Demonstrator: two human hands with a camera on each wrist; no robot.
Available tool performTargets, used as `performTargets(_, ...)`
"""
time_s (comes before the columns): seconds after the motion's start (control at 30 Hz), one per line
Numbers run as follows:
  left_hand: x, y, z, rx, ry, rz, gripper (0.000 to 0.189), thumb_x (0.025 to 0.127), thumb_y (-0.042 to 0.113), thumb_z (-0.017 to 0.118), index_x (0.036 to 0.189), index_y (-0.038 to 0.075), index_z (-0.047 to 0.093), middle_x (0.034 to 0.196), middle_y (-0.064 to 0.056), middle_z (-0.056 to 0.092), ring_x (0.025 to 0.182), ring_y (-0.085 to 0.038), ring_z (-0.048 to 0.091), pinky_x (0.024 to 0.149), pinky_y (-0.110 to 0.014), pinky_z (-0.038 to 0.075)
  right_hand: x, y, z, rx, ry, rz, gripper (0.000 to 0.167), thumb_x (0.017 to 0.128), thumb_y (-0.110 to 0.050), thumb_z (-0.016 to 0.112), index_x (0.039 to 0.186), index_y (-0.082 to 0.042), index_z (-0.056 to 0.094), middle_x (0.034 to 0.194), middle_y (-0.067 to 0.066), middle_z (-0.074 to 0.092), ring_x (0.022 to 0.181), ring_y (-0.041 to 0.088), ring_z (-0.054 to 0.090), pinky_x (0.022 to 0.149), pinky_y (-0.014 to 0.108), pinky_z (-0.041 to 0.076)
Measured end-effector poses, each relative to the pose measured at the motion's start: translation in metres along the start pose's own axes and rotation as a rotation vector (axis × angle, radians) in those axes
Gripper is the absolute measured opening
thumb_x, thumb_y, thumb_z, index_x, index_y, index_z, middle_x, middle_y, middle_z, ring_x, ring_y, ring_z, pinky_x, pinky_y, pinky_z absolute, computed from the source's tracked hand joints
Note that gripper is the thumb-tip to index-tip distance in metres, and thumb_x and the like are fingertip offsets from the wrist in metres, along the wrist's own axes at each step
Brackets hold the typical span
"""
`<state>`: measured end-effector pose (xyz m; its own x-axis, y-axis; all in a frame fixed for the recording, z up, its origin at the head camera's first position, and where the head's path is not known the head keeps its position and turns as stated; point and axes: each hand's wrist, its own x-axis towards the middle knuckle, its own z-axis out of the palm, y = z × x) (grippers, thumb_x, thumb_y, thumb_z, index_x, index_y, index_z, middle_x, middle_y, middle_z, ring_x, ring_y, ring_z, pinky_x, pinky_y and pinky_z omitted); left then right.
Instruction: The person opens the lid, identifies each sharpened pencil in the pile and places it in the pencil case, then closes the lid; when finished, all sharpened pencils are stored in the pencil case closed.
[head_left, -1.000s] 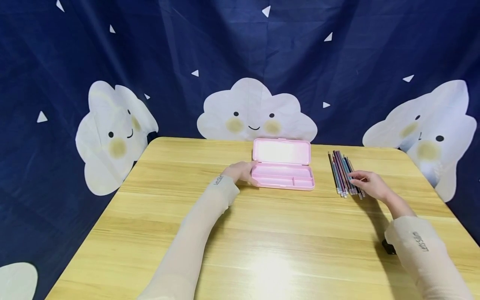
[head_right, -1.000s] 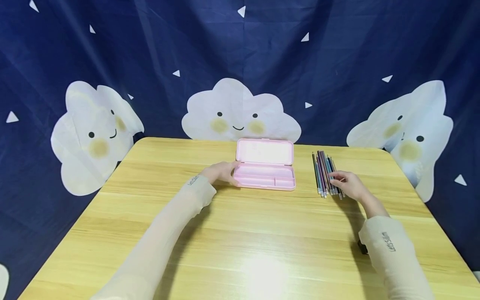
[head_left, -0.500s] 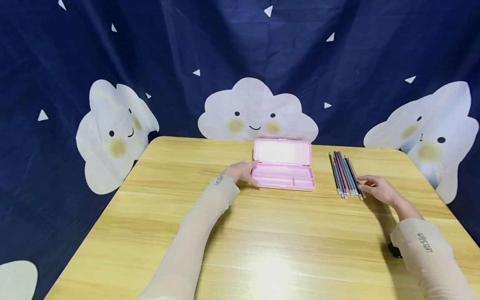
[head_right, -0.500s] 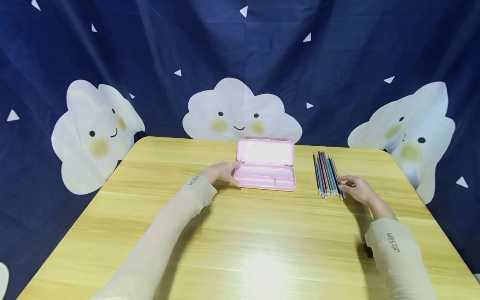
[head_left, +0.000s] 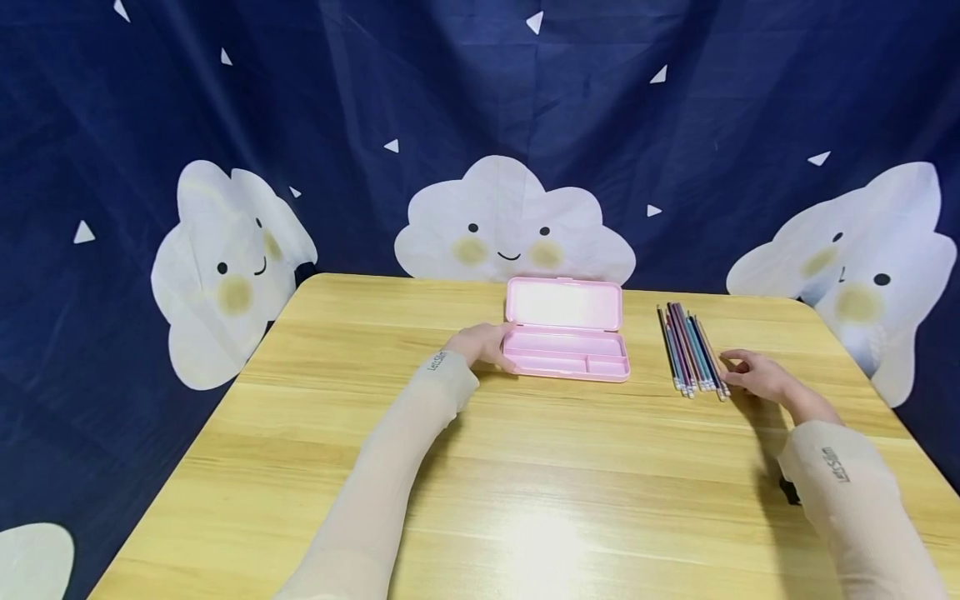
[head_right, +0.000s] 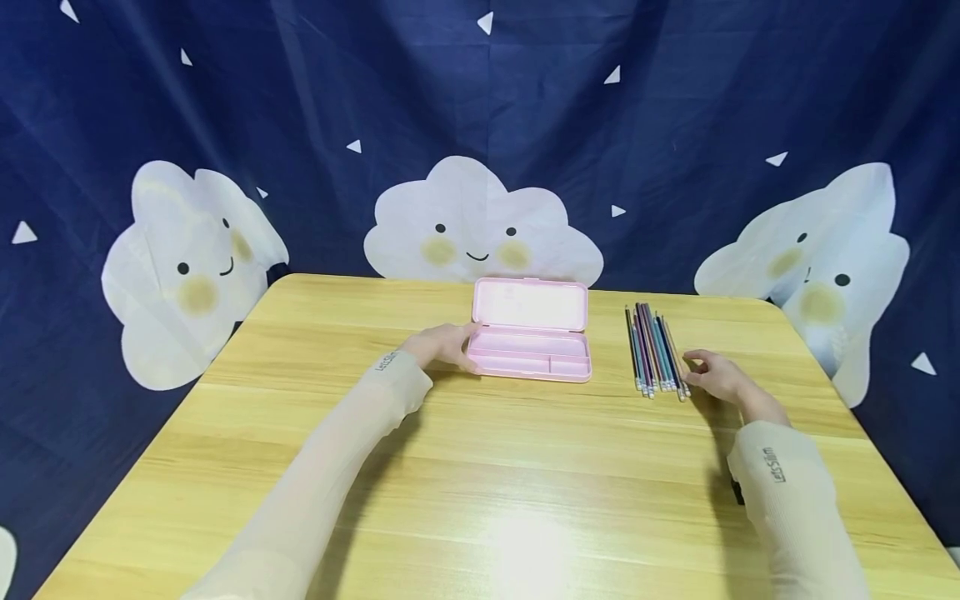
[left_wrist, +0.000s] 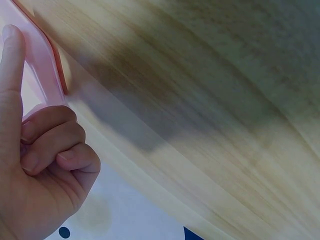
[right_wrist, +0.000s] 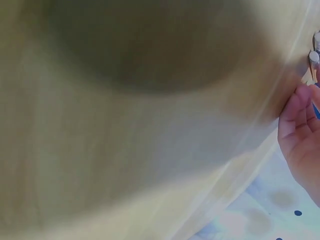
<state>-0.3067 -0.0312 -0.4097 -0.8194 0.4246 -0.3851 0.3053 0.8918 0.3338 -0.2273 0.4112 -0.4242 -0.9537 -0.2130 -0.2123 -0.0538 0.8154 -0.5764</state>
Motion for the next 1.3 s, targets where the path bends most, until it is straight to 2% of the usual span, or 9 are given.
performTargets(0.2,0.0,0.0,0.0,0.011,0.005,-0.006,0.099,0.068,0.053,0.073,0.147,0.026,0.019,0.145,-0.006,0.035,0.13,-0.023,0.035,0.105,-0.039,0.032,0.001,0.0,-0.001,0.044,-0.041,-0.005,0.05,0.089,-0.001,0.049,0.125,0.024,0.025,0.075,0.011,0.054,0.059,0.011,0.05,0.053,0.026,0.046)
performTargets(0.33,-0.001,0.0,-0.001,0.017,0.006,-0.002,0.099,0.068,0.053,0.073,0.147,0.026,0.019,0.145,-0.006,0.035,0.13,-0.023,0.035,0.105,-0.039,0.033,0.002,-0.002,0.0,0.024,-0.035,-0.003,0.052,0.088,-0.002,0.051,0.124,0.025,0.025,0.072,0.009,0.055,0.055,0.011,0.052,0.052,0.026,0.046)
performTargets(0.5,-0.003,0.001,-0.001,0.019,0.007,0.0,0.097,0.069,0.052,0.073,0.146,0.026,0.02,0.144,-0.006,0.037,0.129,-0.023,0.037,0.104,-0.038,0.033,0.006,-0.006,0.002,-0.071,-0.008,-0.018,0.053,0.086,-0.003,0.055,0.122,0.025,0.027,0.074,0.018,0.059,0.053,0.015,0.054,0.054,0.027,0.045)
performTargets(0.7,-0.003,0.002,-0.001,0.009,0.007,0.005,0.098,0.069,0.051,0.073,0.147,0.026,0.019,0.145,-0.007,0.035,0.13,-0.024,0.035,0.105,-0.038,0.032,0.008,-0.009,0.002,-0.051,-0.01,-0.005,0.054,0.084,0.005,0.048,0.125,0.026,0.019,0.076,0.026,0.057,0.051,0.02,0.054,0.05,0.03,0.045)
performTargets(0.83,-0.004,0.0,-0.001,0.008,0.0,0.006,0.098,0.07,0.051,0.073,0.147,0.024,0.019,0.145,-0.006,0.034,0.131,-0.023,0.034,0.106,-0.037,0.031,0.007,-0.009,0.003,-0.063,0.053,-0.041,0.053,0.083,0.007,0.048,0.124,0.025,0.021,0.08,0.03,0.056,0.054,0.019,0.054,0.053,0.03,0.045)
performTargets(1.03,-0.004,0.0,-0.001,0.014,-0.008,0.006,0.101,0.068,0.054,0.073,0.147,0.023,0.018,0.146,-0.007,0.034,0.131,-0.022,0.034,0.106,-0.037,0.031,0.007,-0.013,0.005,-0.074,0.146,-0.121,0.042,0.087,0.007,0.044,0.125,0.017,0.031,0.081,0.023,0.055,0.055,0.016,0.05,0.05,0.027,0.043)
performTargets(1.17,-0.004,0.001,-0.002,0.015,-0.007,0.004,0.102,0.067,0.055,0.073,0.147,0.023,0.018,0.145,-0.006,0.035,0.131,-0.022,0.034,0.106,-0.036,0.032,0.01,-0.022,0.006,-0.133,0.2,-0.197,0.038,0.086,0.007,0.048,0.123,0.013,0.039,0.082,0.023,0.057,0.069,0.023,0.053,0.055,0.031,0.044)
performTargets(1.3,-0.004,0.002,-0.003,0.021,-0.006,0.001,0.102,0.067,0.055,0.073,0.147,0.023,0.018,0.145,-0.004,0.035,0.131,-0.021,0.034,0.106,-0.036,0.031,0.012,-0.031,0.006,-0.14,0.199,-0.224,0.039,0.084,0.01,0.048,0.122,0.011,0.042,0.084,0.022,0.058,0.077,0.032,0.055,0.062,0.037,0.045)
